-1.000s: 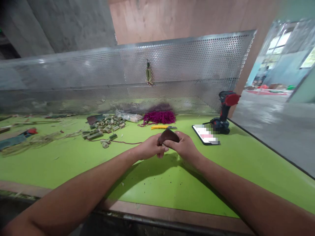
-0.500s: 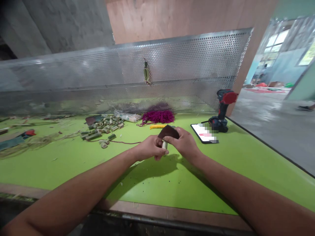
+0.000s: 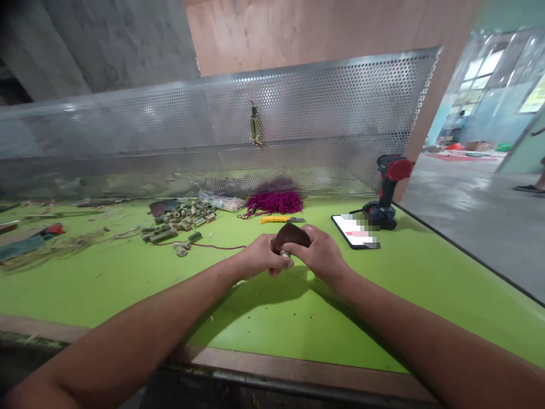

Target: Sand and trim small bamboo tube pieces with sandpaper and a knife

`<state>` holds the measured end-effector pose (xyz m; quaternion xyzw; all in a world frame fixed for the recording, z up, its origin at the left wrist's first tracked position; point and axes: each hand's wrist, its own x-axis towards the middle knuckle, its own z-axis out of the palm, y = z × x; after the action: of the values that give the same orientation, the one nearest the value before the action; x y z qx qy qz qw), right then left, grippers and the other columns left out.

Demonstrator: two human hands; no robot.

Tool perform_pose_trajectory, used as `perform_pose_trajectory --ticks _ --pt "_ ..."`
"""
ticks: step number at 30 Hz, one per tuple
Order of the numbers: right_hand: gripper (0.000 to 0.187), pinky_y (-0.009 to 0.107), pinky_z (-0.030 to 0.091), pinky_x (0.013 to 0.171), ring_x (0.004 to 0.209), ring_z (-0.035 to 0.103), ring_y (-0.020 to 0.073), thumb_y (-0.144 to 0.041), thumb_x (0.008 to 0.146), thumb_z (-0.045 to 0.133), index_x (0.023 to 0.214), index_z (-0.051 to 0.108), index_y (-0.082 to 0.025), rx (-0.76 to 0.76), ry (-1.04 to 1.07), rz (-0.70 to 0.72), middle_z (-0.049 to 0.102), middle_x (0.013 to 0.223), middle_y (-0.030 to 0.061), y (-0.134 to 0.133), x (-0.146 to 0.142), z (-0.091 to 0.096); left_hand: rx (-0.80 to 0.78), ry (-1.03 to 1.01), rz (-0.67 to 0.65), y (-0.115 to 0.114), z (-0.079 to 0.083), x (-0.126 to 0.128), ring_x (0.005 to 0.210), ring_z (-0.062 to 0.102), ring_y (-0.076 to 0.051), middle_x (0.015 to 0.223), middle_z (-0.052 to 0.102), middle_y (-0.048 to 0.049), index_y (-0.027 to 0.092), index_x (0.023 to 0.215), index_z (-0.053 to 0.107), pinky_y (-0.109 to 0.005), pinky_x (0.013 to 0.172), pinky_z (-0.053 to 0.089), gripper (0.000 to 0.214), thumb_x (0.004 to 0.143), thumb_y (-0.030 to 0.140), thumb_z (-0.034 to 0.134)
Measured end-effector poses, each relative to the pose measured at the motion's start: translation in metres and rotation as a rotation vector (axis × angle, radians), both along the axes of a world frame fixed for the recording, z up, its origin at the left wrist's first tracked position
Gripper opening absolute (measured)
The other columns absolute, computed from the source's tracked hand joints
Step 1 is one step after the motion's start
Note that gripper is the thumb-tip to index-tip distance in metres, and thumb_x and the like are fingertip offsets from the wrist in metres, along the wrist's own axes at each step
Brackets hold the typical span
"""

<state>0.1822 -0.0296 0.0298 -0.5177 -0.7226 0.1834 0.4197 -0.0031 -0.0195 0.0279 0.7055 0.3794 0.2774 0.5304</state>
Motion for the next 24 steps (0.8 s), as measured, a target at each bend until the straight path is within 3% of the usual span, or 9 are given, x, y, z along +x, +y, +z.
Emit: perform_pose_trajectory --ticks 2,6,11,15,19,24 --pt "0.033 0.028 0.041 0.056 0.065 0.057 0.0175 -0.047 0.076 0.07 0.089 0.065 -0.016 -0.002 -0.016 0.044 0.064 0.073 0.0035 -0.0002 -0.0001 0.0005 0.006 -0.003 0.016 -0.0004 0.0012 0.0002 0.046 0.054 -0.008 0.056 0.057 0.0039 0.013 0.082 0.06 -0.022 0.047 0.048 0.02 0.069 0.02 0.073" --pt "0.035 0.028 0.039 0.055 0.064 0.056 0.0174 -0.05 0.077 0.068 0.085 0.064 -0.016 0.035 -0.045 -0.032 0.062 0.072 0.0039 -0.0005 -0.0007 0.0023 0.015 0.031 0.011 0.0001 0.0011 0.0004 0.046 0.054 -0.008 0.055 0.058 0.0022 0.012 0.074 0.059 -0.021 0.046 0.047 0.016 0.07 0.02 0.072" --pt "0.033 0.027 0.04 0.055 0.063 0.057 0.0171 -0.047 0.076 0.069 0.086 0.065 -0.016 -0.011 -0.055 0.046 0.063 0.071 0.0035 -0.0013 -0.0015 0.0013 0.01 -0.029 0.013 0.0029 -0.0016 -0.0004 0.046 0.054 -0.008 0.057 0.057 0.004 0.012 0.085 0.06 -0.022 0.048 0.048 0.021 0.068 0.017 0.073" --pt "0.035 0.028 0.04 0.056 0.065 0.057 0.0174 -0.05 0.076 0.069 0.085 0.066 -0.016 0.044 -0.045 -0.014 0.064 0.073 0.004 0.0009 -0.0003 0.0009 0.021 0.0 0.014 0.0027 -0.0016 -0.0004 0.046 0.055 -0.008 0.057 0.059 0.0021 0.012 0.08 0.058 -0.022 0.047 0.048 0.022 0.069 0.022 0.074" --pt "0.035 0.028 0.041 0.056 0.065 0.058 0.0176 -0.049 0.076 0.069 0.088 0.066 -0.017 0.014 -0.048 0.046 0.064 0.073 0.0038 0.0008 -0.0001 0.0005 0.026 -0.009 0.009 0.0014 -0.0006 0.0004 0.046 0.055 -0.008 0.056 0.057 0.0035 0.013 0.079 0.059 -0.022 0.047 0.049 0.02 0.068 0.019 0.074" --pt "0.037 0.028 0.039 0.055 0.063 0.056 0.0173 -0.052 0.076 0.069 0.085 0.065 -0.016 0.055 -0.053 -0.037 0.063 0.072 0.0041 -0.0016 -0.0019 0.0021 0.034 -0.011 -0.018 0.0023 -0.0018 0.0003 0.045 0.054 -0.008 0.054 0.058 0.0018 0.012 0.074 0.058 -0.022 0.047 0.048 0.019 0.07 0.023 0.074"
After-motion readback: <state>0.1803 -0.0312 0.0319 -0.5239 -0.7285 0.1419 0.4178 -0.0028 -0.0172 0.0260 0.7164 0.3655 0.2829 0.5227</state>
